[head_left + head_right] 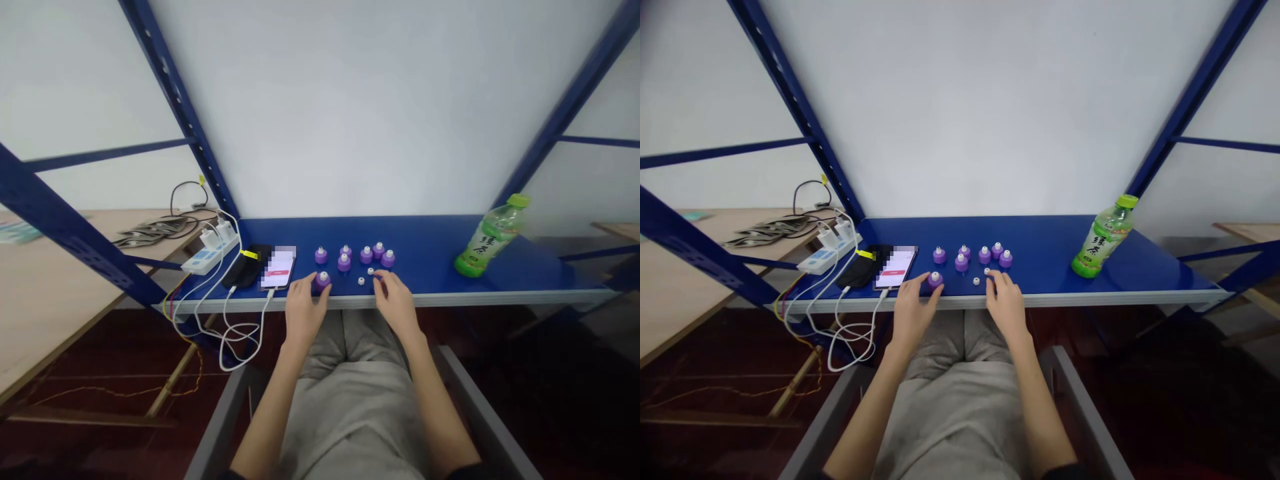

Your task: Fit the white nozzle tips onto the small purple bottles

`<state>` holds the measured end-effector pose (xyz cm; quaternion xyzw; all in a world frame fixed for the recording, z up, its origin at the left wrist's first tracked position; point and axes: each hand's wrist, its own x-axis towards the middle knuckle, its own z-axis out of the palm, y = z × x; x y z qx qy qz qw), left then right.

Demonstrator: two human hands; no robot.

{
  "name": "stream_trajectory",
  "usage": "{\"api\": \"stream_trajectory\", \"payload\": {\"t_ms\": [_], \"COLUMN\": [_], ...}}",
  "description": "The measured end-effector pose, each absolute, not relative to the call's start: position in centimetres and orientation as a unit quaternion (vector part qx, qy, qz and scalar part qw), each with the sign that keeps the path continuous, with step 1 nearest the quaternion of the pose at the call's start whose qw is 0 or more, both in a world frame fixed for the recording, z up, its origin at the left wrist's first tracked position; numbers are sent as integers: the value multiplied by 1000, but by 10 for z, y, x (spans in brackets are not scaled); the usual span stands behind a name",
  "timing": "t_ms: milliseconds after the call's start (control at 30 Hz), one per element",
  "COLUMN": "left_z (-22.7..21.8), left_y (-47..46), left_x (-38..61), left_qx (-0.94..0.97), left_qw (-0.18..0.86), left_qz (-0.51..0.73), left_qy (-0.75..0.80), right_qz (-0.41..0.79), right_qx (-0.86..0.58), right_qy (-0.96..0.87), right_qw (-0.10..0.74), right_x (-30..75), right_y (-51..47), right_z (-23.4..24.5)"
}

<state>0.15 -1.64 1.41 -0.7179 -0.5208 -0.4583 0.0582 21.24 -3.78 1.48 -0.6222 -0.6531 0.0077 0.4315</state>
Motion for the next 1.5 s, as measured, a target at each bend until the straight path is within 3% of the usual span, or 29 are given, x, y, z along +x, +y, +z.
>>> {"api": "stream_trajectory", "payload": {"t_ms": [100,200,533,733,967,1167,1333,1500], "left_z": [18,19,32,52,66,57,36,34], "left_y": [10,28,56,85,78,4,-59,-76], "left_x": [0,0,18,22,22,20,9,6], "left_qx": [-699,-690,-687,-716,-762,-776,-744,-674], "left_qw": [53,50,87,37,10,-107,-248,-304], "left_qz": [-406,-371,-389,-335,-371,-482,-456,-484], "left_qy": [-587,-620,-608,-612,-531,-392,-422,-469], "right_qz": [-3,2,-2,7,37,167,308,339], "right_qx": [-650,-648,-646,-634,-598,-532,-491,-474], "right_qy": [-670,-679,-645,-632,-595,-539,-523,-518], "right_qw": [359,346,408,445,537,632,625,626], "right_x": [224,227,226,224,224,218,192,176], "right_y": [-9,7,11,11,7,-41,-86,-97], "right_z": [16,15,3,1,6,13,14,23]}}
